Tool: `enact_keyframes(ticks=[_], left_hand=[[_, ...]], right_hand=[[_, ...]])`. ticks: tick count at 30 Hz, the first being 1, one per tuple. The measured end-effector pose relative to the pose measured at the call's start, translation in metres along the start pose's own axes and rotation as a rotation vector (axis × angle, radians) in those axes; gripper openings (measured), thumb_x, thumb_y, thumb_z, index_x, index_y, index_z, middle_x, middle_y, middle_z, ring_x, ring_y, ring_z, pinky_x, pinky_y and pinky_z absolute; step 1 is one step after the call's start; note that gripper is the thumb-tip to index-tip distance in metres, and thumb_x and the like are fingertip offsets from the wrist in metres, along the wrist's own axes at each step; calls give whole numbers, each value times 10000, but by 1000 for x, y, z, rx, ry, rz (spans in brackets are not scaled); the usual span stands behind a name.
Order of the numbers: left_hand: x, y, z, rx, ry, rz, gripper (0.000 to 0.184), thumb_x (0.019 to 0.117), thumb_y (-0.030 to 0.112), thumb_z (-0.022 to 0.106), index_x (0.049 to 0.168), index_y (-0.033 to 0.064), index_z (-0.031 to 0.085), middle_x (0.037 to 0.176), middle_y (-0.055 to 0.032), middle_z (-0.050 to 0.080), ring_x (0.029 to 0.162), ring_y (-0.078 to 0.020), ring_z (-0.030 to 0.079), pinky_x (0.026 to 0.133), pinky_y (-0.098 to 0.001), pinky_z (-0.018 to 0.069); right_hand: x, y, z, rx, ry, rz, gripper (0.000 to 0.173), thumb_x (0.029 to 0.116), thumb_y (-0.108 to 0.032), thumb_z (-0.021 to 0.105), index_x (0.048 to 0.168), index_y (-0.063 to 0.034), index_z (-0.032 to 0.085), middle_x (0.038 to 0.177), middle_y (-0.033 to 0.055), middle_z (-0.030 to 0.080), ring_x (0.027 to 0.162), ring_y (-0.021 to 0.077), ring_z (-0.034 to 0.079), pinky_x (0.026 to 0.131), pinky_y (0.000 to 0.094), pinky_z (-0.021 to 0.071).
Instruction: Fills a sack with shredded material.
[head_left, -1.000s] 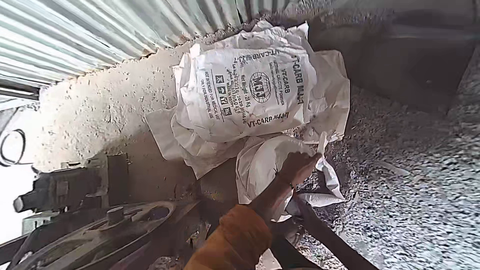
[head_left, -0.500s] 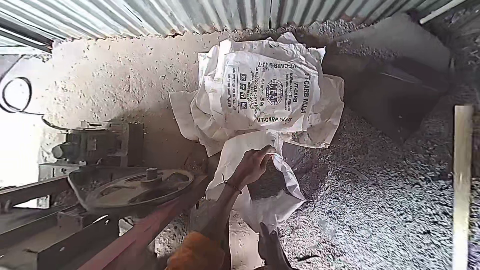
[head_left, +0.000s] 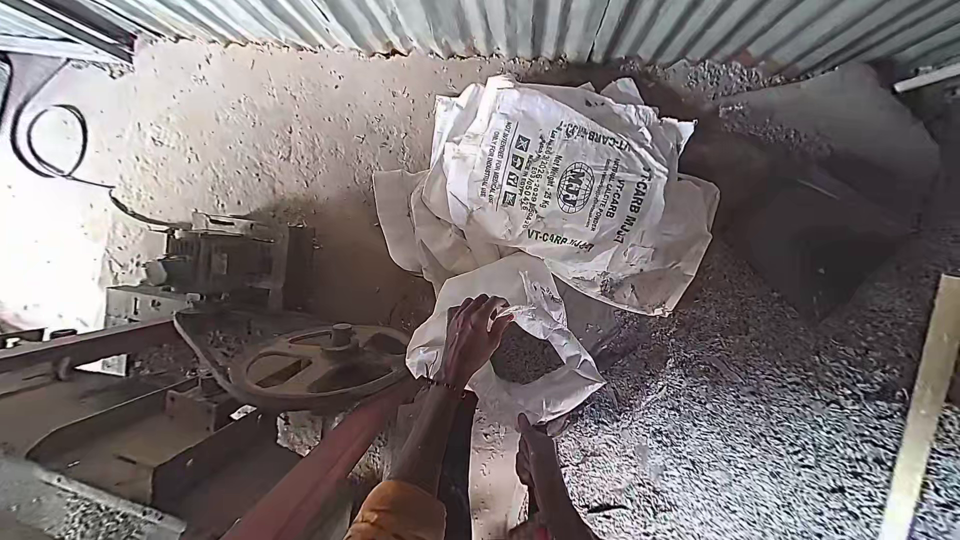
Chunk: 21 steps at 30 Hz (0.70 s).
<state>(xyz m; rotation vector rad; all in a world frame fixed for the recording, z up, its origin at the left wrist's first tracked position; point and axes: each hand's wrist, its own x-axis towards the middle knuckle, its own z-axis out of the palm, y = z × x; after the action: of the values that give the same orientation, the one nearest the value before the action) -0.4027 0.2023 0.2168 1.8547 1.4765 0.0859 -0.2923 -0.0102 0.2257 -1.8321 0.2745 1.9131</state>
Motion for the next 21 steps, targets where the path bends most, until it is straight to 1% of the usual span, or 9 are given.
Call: enact_keyframes(ticks=[6, 7, 8, 10, 11, 13, 15, 17, 21], left_hand=[[-19, 9, 5, -21, 76, -32, 425, 969, 347, 660, 1343, 145, 647, 1187, -116, 702, 1082, -340, 658, 904, -581, 492], [-23, 11, 5, 2, 94, -40, 446, 971, 349, 655, 1375, 161, 626, 1263, -115, 681, 1149, -347, 638, 937, -584, 486], [-30, 14, 5, 25, 120, -45, 461, 973, 340, 651, 1398, 166, 613, 1332, -128, 651, 1209, -363, 614, 972, -591, 477], [-47, 24, 3, 63, 171, -52, 485, 963, 290, 652, 1422, 143, 594, 1406, -175, 602, 1271, -405, 575, 1009, -607, 461], [-57, 29, 1, 66, 182, -52, 497, 957, 268, 656, 1427, 124, 584, 1421, -197, 583, 1288, -418, 561, 1019, -611, 462], [-77, 43, -6, 25, 137, -77, 508, 961, 241, 651, 1435, 79, 562, 1447, -222, 553, 1334, -411, 530, 1080, -593, 437], [-102, 52, -14, -28, -20, -158, 510, 985, 261, 634, 1438, 47, 541, 1454, -235, 536, 1352, -381, 521, 1131, -537, 419], [-130, 59, -24, -67, -286, -276, 505, 1018, 294, 622, 1435, 22, 537, 1437, -236, 551, 1334, -363, 543, 1136, -518, 424], [-187, 83, -41, -5, -726, -244, 413, 1050, 270, 576, 1372, 13, 601, 1303, -199, 663, 1215, -331, 639, 1093, -510, 467]], right_hand=[[-33, -4, -75, -417, 370, -435, 491, 1079, -206, 365, 685, -16, 587, 546, -24, 515, 500, 67, 508, 537, 275, 464], [-32, 0, -99, -468, 483, -486, 414, 1059, -178, 409, 793, 21, 656, 663, 42, 625, 605, 121, 604, 605, 318, 521], [-33, 8, -128, -520, 564, -495, 307, 1043, -142, 482, 1017, 73, 700, 924, 175, 719, 839, 260, 695, 765, 436, 565], [-41, 29, -178, -621, 661, -439, 509, 982, -88, 630, 1449, 67, 501, 1451, 332, 511, 1326, 482, 524, 1096, 590, 431], [-49, 44, -197, -640, 702, -404, 633, 948, -80, 675, 1509, 65, 421, 1520, 359, 418, 1406, 523, 425, 1157, 615, 357], [-70, 79, -227, -592, 700, -263, 604, 967, -107, 671, 1490, 87, 436, 1473, 384, 457, 1367, 541, 459, 1136, 635, 365], [-93, 120, -252, -458, 570, -84, 386, 1033, -158, 593, 1346, 68, 598, 1258, 310, 649, 1133, 439, 651, 961, 597, 511], [-123, 153, -263, -295, 377, 86, 357, 1082, -211, 483, 1287, 47, 619, 1153, 245, 698, 990, 342, 701, 856, 523, 563], [-192, 164, -266, -619, 218, 28, 335, 1037, -211, 548, 1230, 31, 677, 1153, 260, 705, 1103, 391, 671, 986, 581, 493]])
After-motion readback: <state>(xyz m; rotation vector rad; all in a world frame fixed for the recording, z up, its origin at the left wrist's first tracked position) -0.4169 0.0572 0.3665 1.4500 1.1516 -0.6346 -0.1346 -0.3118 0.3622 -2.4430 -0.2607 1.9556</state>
